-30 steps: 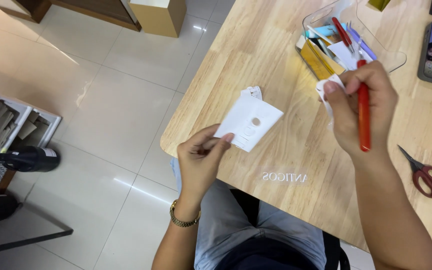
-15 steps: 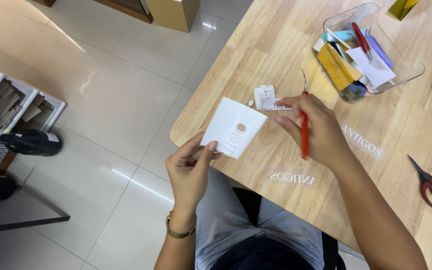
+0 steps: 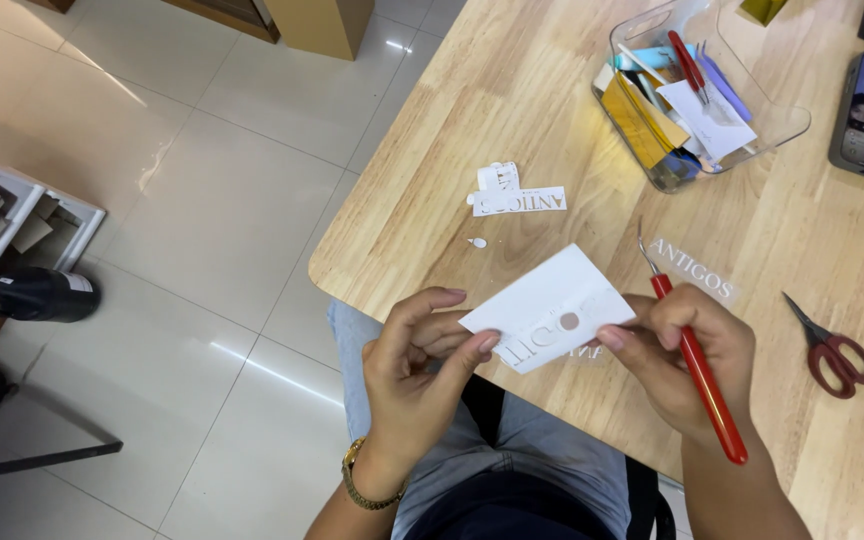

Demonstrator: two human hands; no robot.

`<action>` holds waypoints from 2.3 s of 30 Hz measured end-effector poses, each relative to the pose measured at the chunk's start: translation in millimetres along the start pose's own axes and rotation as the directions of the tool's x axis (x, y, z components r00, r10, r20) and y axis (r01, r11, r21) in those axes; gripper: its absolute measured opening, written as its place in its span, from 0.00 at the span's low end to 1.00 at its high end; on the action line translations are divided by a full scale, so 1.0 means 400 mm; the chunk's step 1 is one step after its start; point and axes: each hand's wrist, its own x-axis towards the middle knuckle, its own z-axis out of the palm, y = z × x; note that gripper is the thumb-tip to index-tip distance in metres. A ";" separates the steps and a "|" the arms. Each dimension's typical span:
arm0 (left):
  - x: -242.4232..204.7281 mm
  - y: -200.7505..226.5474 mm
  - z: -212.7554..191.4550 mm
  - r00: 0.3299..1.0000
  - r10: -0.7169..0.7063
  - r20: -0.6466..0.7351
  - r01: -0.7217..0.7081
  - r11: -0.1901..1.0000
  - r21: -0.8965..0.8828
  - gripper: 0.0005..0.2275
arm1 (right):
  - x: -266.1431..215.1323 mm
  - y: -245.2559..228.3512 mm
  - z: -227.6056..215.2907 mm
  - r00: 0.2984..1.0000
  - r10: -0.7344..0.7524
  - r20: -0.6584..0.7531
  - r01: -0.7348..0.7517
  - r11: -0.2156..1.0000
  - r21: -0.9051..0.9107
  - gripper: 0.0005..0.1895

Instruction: Using a weeding tool to remove excess vinyl from a clear transfer sheet to reveal a logo.

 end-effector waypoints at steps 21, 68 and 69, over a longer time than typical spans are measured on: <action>-0.018 0.011 0.048 0.993 0.080 0.088 -0.076 0.996 -0.056 0.07 | -0.134 -0.009 -0.025 0.971 -0.044 -0.234 0.020 0.994 -0.104 0.22; 0.011 0.013 0.085 0.979 0.011 0.204 -0.034 0.993 0.109 0.07 | -0.152 0.046 -0.026 0.970 -0.147 -0.195 0.120 0.982 -0.144 0.25; 0.011 0.010 0.083 0.979 0.011 0.203 -0.034 0.993 0.109 0.07 | -0.152 0.045 -0.026 0.970 -0.147 -0.194 0.120 0.982 -0.143 0.25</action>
